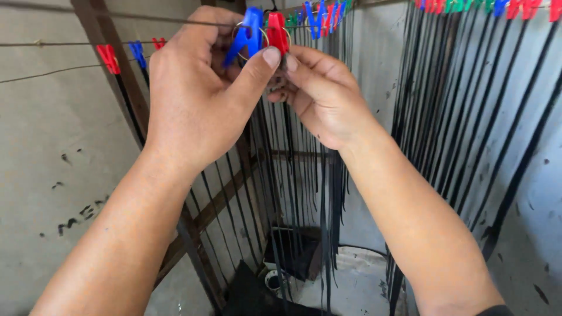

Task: Applying edge dye to a long leather strip using a specialized applicator and hanging it on a line to dry.

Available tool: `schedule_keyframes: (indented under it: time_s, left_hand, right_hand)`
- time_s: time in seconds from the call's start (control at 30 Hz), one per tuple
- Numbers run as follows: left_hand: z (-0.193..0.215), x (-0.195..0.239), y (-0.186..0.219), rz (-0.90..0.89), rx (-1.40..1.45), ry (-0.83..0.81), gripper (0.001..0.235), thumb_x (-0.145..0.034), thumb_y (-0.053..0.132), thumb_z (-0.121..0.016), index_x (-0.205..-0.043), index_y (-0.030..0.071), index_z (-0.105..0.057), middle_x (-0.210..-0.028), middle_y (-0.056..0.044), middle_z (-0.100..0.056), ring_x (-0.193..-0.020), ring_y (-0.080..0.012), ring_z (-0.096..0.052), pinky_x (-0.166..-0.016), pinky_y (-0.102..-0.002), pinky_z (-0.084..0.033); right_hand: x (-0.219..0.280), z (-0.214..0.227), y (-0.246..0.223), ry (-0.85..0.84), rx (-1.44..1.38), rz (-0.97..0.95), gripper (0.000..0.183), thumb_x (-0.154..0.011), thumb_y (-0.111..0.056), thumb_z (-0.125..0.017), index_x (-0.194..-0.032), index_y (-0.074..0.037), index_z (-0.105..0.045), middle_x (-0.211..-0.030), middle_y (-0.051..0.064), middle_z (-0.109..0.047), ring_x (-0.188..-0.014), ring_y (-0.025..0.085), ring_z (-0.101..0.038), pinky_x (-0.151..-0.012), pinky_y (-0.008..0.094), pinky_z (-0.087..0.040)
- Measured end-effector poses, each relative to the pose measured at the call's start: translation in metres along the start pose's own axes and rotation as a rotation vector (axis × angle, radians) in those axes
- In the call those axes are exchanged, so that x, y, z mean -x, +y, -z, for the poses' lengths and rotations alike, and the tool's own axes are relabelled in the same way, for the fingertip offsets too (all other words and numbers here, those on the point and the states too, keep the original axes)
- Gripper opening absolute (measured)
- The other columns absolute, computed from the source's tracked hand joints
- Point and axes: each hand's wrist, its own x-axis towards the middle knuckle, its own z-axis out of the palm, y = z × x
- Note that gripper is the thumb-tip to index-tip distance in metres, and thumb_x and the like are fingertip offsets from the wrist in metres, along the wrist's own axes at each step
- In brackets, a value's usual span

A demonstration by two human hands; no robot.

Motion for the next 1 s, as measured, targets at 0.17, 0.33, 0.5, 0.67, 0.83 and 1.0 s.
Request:
schedule_keyframes:
  time_s: [0.17, 0.33, 0.5, 0.67, 0.83, 1.0]
  left_hand:
    - [0.011, 0.003, -0.006, -0.065, -0.123, -0.048, 0.023, -0.094, 0.020, -0.081, -0.111, 0.008, -0.072, -0.083, 0.004, -0.071, -0.067, -0.0026, -0.067, -0.059, -0.022, -0.052]
    - [0.018, 0.009, -0.012, -0.153, -0.126, -0.084, 0.038, -0.093, 0.011, -0.080, -0.128, 0.003, -0.068, -0.104, -0.008, -0.064, -0.083, -0.0120, -0.068, -0.076, -0.024, -0.059]
    - [0.005, 0.026, -0.029, -0.152, -0.130, 0.042, 0.051, -0.104, 0.008, -0.079, -0.146, 0.007, -0.050, -0.125, -0.012, -0.072, -0.109, -0.0185, -0.079, -0.098, -0.029, -0.066]
    - [-0.018, 0.034, -0.039, -0.348, -0.375, 0.271, 0.040, -0.107, 0.008, -0.079, -0.139, 0.000, -0.055, -0.130, -0.014, -0.075, -0.115, -0.0248, -0.082, -0.096, -0.034, -0.073]
    - [-0.027, 0.052, -0.054, -0.363, -0.251, 0.343, 0.036, -0.108, 0.004, -0.076, -0.138, 0.001, -0.056, -0.133, -0.009, -0.072, -0.112, -0.0206, -0.082, -0.102, -0.033, -0.069]
    - [-0.020, 0.083, -0.111, -0.373, -0.219, 0.369, 0.034, -0.100, -0.001, -0.078, -0.130, -0.004, -0.061, -0.127, -0.016, -0.072, -0.106, -0.0278, -0.081, -0.099, -0.037, -0.068]
  right_hand:
    - [0.003, 0.003, 0.006, 0.112, -0.016, 0.008, 0.029, -0.098, -0.013, -0.073, -0.124, -0.002, -0.069, -0.114, 0.011, -0.073, -0.096, 0.021, -0.069, -0.086, 0.031, -0.060]
    - [0.008, 0.003, 0.008, 0.181, -0.051, -0.019, 0.023, -0.096, -0.011, -0.073, -0.115, -0.001, -0.067, -0.101, 0.009, -0.069, -0.085, 0.021, -0.066, -0.075, 0.033, -0.057]
    - [0.020, 0.003, 0.019, 0.208, -0.022, -0.022, 0.017, -0.093, -0.009, -0.074, -0.108, -0.003, -0.066, -0.096, 0.008, -0.069, -0.080, 0.021, -0.066, -0.073, 0.031, -0.056]
    - [0.022, 0.013, 0.037, 0.317, 0.163, 0.044, 0.023, -0.088, -0.010, -0.081, -0.106, -0.003, -0.068, -0.092, 0.007, -0.070, -0.080, 0.014, -0.066, -0.078, 0.023, -0.058]
    - [0.021, 0.008, 0.050, 0.378, 0.710, 0.100, 0.021, -0.093, -0.006, -0.084, -0.110, -0.004, -0.072, -0.096, 0.002, -0.071, -0.085, 0.007, -0.060, -0.078, 0.021, -0.052]
    - [0.011, 0.003, 0.058, 0.325, 1.217, 0.311, 0.020, -0.092, -0.005, -0.088, -0.108, -0.002, -0.075, -0.098, 0.010, -0.073, -0.084, 0.016, -0.067, -0.078, 0.028, -0.056]
